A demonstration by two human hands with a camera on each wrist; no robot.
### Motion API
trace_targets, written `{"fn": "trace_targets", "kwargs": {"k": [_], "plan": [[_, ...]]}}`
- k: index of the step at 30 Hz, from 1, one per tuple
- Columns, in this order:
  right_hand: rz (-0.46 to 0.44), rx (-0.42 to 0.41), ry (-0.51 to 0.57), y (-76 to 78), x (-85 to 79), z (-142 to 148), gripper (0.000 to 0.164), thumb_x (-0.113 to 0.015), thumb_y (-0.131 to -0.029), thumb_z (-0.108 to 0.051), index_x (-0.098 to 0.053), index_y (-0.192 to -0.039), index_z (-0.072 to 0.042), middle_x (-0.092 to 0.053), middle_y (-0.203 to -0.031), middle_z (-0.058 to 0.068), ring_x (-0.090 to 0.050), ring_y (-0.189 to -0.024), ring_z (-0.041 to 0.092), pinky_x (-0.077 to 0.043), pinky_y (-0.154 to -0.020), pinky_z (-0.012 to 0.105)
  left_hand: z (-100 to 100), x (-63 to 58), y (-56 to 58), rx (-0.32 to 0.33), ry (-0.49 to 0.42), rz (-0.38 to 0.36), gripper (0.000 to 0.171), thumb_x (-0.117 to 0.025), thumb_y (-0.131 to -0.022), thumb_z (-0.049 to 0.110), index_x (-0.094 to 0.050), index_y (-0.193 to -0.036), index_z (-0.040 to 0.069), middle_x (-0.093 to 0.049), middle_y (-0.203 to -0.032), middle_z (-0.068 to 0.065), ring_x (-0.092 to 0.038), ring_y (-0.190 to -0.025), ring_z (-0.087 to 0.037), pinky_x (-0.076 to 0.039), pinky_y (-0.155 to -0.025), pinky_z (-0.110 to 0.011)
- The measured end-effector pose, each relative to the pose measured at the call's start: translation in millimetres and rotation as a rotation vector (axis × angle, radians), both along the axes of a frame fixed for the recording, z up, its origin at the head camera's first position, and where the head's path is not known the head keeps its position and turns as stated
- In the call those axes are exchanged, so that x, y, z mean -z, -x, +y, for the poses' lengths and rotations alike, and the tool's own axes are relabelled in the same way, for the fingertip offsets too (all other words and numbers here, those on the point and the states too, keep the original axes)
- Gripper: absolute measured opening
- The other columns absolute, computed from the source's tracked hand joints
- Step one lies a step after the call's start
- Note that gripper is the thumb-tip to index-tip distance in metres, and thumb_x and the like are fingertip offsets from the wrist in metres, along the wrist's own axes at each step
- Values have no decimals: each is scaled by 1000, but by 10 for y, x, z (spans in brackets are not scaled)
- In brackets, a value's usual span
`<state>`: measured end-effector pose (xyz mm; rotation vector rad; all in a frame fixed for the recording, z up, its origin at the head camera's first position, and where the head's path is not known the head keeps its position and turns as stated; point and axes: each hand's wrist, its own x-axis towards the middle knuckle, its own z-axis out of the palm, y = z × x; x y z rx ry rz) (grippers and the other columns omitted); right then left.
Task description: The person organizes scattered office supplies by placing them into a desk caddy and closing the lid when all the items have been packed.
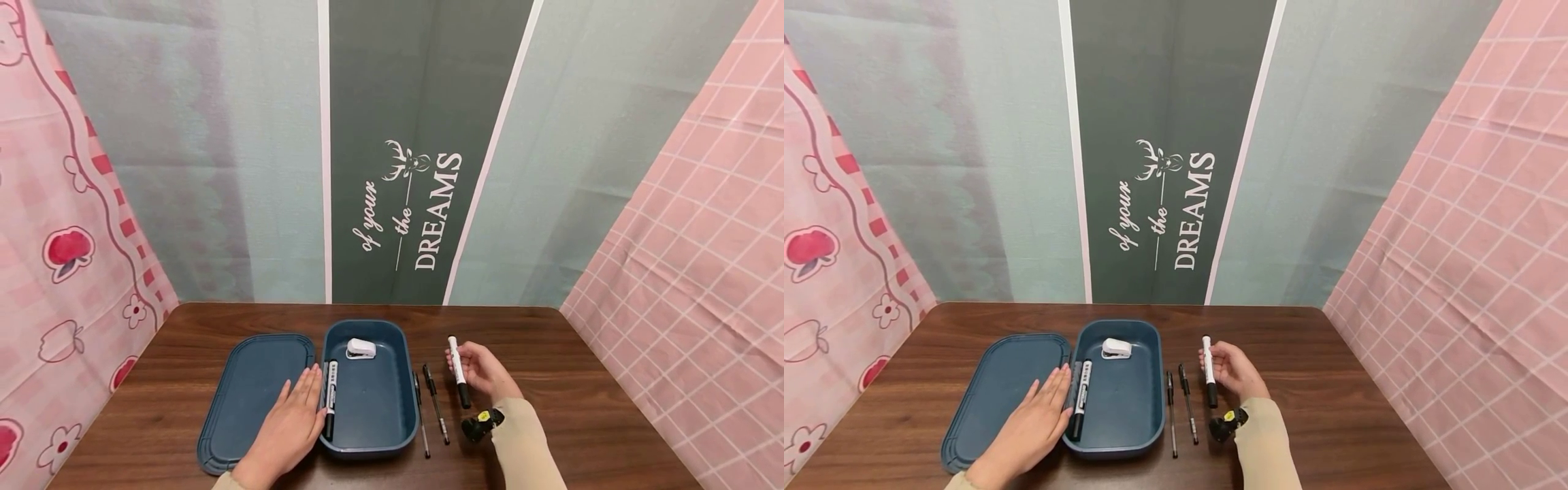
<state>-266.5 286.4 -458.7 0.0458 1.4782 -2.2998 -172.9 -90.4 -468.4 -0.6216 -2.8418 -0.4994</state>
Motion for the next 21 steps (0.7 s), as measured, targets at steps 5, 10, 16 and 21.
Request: {"fn": "trace_targets", "kwargs": {"k": [5,10,16,21], "plan": [[29,-16,-25,25,-162,-150,32,-34,-96,-3,-65,-89,0,-68,-84,6,-64,-74,12,-54,-72,26,0,21,2,0,-3,8,57,-53,-95,23,-39,-140,-8,-36,-146,-20,-33,-135,-31,-27,-106,-53],[37,-9,-44,51,-318,-285,23,-36,-97,-3,-59,-98,4,-67,-86,9,-64,-75,14,-55,-73,28,2,15,2,8,-11,5,56,-53,-95,23,-38,-140,-8,-36,-146,-21,-33,-135,-32,-28,-106,-53],[67,-60,-46,95,-442,-474,25,-38,-95,-4,-62,-93,0,-68,-85,7,-64,-76,13,-54,-73,27,-8,-6,5,3,-11,5,57,-54,-94,23,-38,-140,-8,-36,-146,-21,-33,-135,-33,-27,-106,-53],[73,-55,-85,92,-460,-590,25,-40,-94,-3,-64,-89,-1,-68,-82,7,-65,-72,14,-55,-71,27,-5,6,3,12,-11,14,56,-55,-94,22,-40,-138,-9,-38,-144,-21,-35,-134,-33,-29,-105,-54]]}}
